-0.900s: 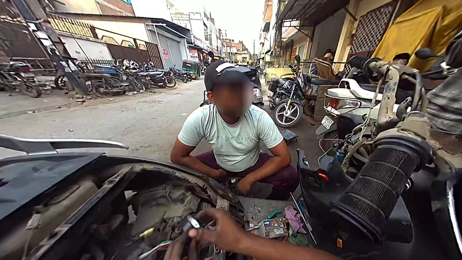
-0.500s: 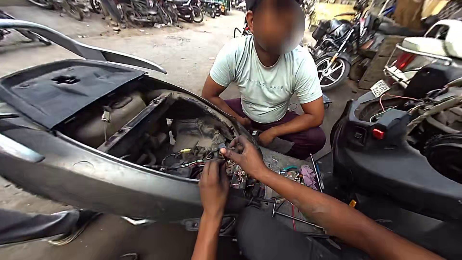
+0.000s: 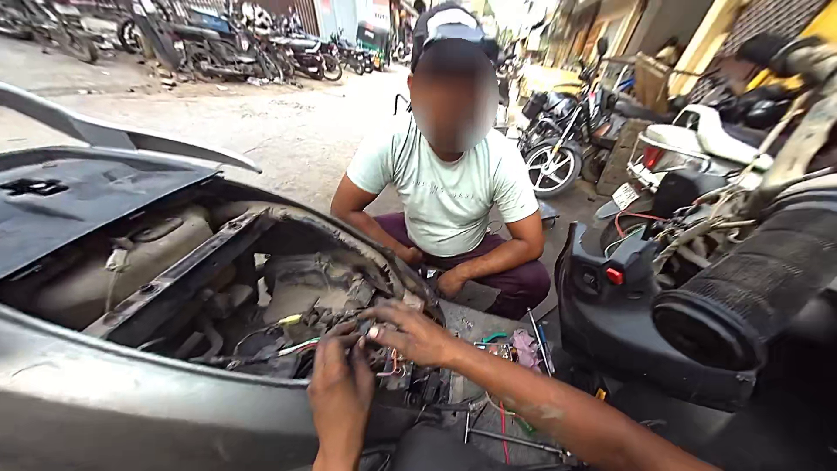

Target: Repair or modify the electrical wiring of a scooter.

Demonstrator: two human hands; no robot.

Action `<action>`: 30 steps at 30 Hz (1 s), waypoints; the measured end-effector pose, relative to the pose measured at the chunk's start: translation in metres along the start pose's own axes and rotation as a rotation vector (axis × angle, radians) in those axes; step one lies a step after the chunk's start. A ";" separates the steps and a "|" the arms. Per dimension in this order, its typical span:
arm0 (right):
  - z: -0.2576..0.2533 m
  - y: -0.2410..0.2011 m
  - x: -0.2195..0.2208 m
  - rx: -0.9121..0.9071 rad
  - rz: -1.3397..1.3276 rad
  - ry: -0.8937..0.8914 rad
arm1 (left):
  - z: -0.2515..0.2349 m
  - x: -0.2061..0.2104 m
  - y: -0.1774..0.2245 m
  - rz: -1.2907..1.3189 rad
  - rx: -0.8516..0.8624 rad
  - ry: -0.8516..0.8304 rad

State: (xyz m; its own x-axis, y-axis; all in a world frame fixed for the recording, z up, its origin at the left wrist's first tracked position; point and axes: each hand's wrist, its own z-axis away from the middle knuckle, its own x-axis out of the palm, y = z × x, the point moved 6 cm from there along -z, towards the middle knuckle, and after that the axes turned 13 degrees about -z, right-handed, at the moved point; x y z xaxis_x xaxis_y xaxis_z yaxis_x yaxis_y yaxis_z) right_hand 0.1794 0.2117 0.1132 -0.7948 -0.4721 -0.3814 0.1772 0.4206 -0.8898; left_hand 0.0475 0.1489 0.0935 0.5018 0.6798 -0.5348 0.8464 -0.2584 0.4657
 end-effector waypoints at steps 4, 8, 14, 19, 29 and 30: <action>0.007 0.016 0.003 -0.015 -0.127 -0.190 | -0.001 -0.003 -0.002 -0.018 -0.067 0.003; 0.013 0.014 0.006 0.026 -0.086 -0.190 | -0.004 -0.006 -0.002 -0.036 -0.105 -0.017; 0.021 0.004 0.007 -0.061 -0.324 -0.037 | -0.002 -0.004 -0.015 0.009 -0.115 -0.094; 0.012 0.016 0.000 -0.002 -0.280 0.100 | 0.002 0.004 -0.009 -0.056 0.063 -0.104; -0.020 0.013 -0.003 0.272 -0.114 0.245 | 0.010 0.008 0.000 -0.074 0.152 -0.023; -0.020 0.015 -0.003 0.300 -0.084 0.230 | 0.012 0.007 0.000 -0.074 0.144 -0.023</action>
State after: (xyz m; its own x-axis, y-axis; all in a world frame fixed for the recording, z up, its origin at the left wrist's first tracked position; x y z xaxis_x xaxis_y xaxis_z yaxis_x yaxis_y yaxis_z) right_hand 0.1727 0.2345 0.1059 -0.9171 -0.2946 -0.2686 0.2410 0.1270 -0.9622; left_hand 0.0537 0.1456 0.0813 0.4400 0.6849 -0.5807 0.8970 -0.3052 0.3197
